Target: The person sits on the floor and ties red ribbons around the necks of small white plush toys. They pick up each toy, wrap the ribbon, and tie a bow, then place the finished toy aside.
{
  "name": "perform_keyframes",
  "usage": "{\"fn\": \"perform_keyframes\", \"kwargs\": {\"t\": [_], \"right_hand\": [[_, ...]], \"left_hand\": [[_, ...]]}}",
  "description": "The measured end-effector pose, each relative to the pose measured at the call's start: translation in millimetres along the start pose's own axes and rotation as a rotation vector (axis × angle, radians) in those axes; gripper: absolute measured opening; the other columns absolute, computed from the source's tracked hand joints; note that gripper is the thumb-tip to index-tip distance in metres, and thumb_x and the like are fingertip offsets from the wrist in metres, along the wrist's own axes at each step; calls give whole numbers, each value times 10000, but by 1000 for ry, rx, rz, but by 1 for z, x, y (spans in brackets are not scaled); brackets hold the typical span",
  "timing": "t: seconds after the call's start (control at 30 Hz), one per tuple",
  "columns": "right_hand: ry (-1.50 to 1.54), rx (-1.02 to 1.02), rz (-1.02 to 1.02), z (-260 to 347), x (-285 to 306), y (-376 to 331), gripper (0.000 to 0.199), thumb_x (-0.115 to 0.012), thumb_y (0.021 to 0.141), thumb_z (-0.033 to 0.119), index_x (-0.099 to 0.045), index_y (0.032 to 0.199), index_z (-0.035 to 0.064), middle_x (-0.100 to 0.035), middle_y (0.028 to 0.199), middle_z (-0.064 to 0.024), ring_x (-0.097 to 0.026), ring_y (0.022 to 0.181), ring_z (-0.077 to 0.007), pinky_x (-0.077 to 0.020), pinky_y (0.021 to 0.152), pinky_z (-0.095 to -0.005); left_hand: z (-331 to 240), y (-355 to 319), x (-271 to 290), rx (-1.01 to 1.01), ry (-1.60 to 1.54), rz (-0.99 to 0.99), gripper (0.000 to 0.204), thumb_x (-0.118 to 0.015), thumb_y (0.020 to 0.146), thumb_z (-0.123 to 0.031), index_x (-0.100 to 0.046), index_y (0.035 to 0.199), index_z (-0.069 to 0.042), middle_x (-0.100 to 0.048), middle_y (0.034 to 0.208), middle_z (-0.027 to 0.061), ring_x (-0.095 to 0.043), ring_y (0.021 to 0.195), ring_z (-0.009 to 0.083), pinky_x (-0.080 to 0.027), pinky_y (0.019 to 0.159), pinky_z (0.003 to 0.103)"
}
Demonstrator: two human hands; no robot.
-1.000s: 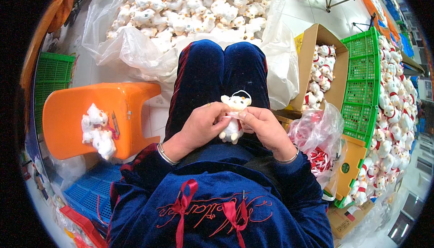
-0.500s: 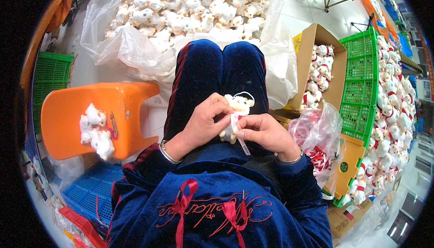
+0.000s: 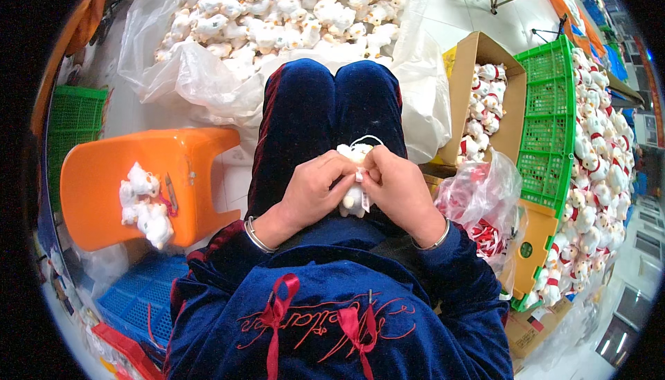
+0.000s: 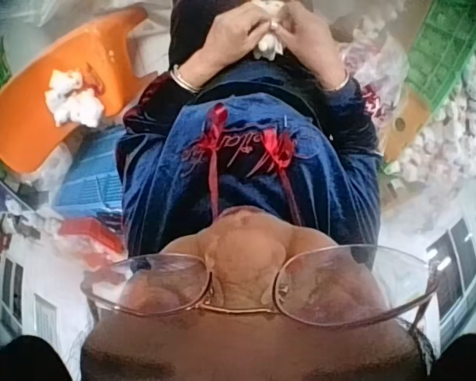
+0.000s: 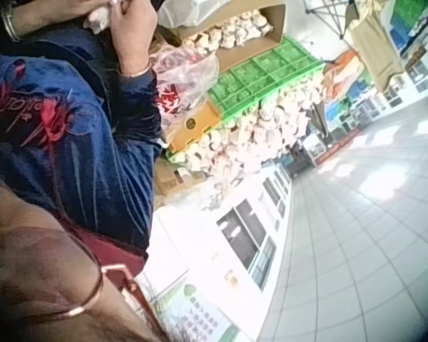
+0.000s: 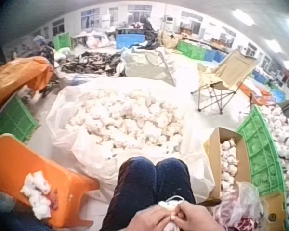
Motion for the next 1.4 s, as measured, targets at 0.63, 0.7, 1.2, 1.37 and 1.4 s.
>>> {"fn": "perform_keyframes", "kwargs": {"t": [0.63, 0.7, 1.2, 1.37, 1.4], "right_hand": [[57, 153, 389, 0, 20, 7, 139, -681, 882, 77, -707, 987, -10, -702, 792, -212, -722, 727, -338, -558, 683, -380], [83, 118, 436, -5, 22, 9, 168, -686, 896, 88, -711, 1027, -14, -726, 799, -182, -737, 725, -263, -562, 693, -342], [444, -107, 437, -26, 13, 6, 147, -681, 959, 114, -706, 989, -28, -722, 784, -54, -672, 703, -114, -528, 663, -271], [639, -191, 467, -31, 1, 3, 156, -712, 957, 124, -692, 958, -31, -722, 791, -45, -684, 712, -120, -531, 669, -267], [636, -177, 466, -31, -1, 3, 156, -722, 949, 124, -690, 955, -29, -723, 781, -53, -687, 714, -119, -534, 669, -270]], "left_hand": [[-2, -10, -3, -113, 65, 70, 110, -744, 845, -63, -686, 937, -50, -715, 958, 109, -714, 887, 289, -581, 773, 374], [-1, -10, -3, -115, 56, 59, 108, -743, 847, -61, -684, 936, -49, -712, 949, 112, -714, 879, 291, -580, 768, 374], [0, -5, -4, -98, 21, 40, 92, -728, 848, -36, -663, 912, -45, -673, 870, 118, -692, 802, 296, -561, 703, 370], [2, -4, -4, -54, -18, 60, 82, -724, 854, -36, -669, 916, -42, -656, 848, 117, -674, 771, 290, -544, 683, 371], [2, -4, -4, -47, -25, 57, 81, -723, 856, -36, -670, 919, -41, -654, 845, 117, -672, 767, 290, -541, 680, 370]]}}
Point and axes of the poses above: each hand's wrist, its own y-axis towards the middle knuckle, its own x-axis out of the back of the hand, z = x × y, the point moved 4 cm from there along y, towards the middle knuckle
